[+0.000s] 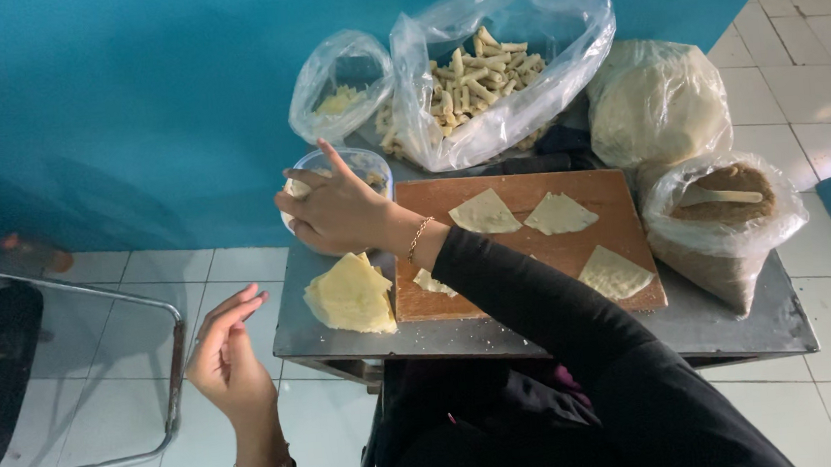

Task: The person sits at a small metal table and folds filled pastry triangles. They lay out triangular dough wrappers on a wooden board, spoon a brown filling from a bag onto each wrapper, then fold and pinch the wrappers closed into stuffed pastries, setting finished ones aside.

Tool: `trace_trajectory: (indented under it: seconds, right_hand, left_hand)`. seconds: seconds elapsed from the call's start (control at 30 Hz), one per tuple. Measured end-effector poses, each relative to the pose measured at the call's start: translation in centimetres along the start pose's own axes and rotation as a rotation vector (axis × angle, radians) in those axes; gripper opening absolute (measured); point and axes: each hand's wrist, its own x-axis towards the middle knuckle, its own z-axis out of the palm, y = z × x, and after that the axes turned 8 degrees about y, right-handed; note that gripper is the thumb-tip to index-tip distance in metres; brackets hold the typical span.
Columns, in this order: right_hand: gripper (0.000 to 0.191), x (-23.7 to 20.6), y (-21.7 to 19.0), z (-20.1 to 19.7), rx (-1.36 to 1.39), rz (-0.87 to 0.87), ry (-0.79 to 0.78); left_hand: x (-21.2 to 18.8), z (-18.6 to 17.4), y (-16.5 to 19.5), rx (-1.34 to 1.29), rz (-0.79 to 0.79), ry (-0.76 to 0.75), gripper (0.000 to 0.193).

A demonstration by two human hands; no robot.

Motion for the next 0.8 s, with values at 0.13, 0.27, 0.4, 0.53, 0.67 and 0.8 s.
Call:
trace_trajectory:
  seconds: [0.13, 0.27, 0.4, 0.53, 0.67, 0.8]
  right_hand:
    - [0.038, 0.1, -0.2, 0.1, 0.039, 0.021, -0.064]
    - [0.038, 0.1, -0.4, 0.4, 0.132, 0.061, -0.072]
    - [0.035, 0.2, -0.6, 0.4, 0.086, 0.061, -0.126]
    - [0.035, 0.3, -0.3, -0.3, 0.308, 0.187, -0.189]
    - [0.026, -0.4, 1.4, -1.2, 0.357, 0.316, -0.328]
    - [0.040, -5.1, 4.5, -2.9, 0.803, 0.435, -0.188]
  left_hand:
    - [-0.1, -0.2, 0.1, -0.092, -0.057, 0.014, 0.029]
    - [-0.2, -0.3, 0.1, -0.094, -0.052, 0.006, 0.028]
    - [-0.1, -0.2, 0.2, -0.109, -0.044, -0.001, 0.028]
    - [-0.3, -0.1, 0.7, -0.056, -0.011, -0.031, 0.029]
    - [-1.3, 1.0, 1.5, 0.119, 0.047, -0.085, 0.032]
    - [-3.9, 3.8, 2.2, 0.131, 0.213, -0.268, 0.037]
